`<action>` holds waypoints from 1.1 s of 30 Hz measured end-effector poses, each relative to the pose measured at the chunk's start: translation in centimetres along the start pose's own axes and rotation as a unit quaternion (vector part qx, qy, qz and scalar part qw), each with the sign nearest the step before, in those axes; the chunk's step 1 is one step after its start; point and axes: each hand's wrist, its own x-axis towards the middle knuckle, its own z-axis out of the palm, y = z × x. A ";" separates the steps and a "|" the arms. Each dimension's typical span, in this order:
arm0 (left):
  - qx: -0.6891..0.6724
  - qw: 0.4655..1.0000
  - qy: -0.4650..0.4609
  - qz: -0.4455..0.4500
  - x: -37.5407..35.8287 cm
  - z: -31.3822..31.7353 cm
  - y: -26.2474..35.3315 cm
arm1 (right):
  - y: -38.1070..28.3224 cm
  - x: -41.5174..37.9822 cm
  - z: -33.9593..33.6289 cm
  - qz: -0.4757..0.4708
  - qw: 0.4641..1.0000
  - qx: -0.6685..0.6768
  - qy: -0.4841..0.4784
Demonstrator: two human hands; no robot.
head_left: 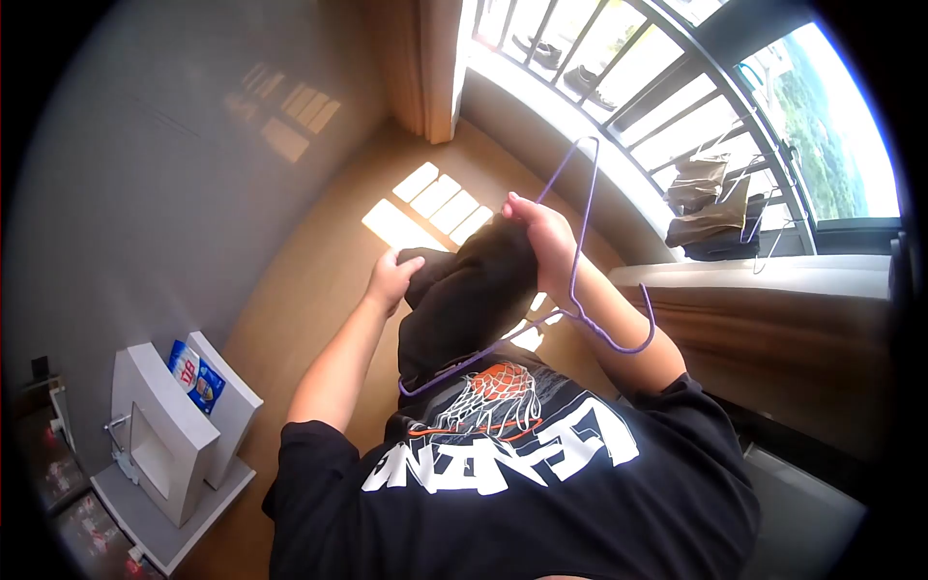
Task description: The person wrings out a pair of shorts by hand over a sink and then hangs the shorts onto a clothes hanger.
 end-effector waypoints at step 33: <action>0.011 0.998 0.003 0.054 -9.4 6.8 15.7 | -5.1 -1.9 0.6 -0.157 0.873 -0.120 -0.446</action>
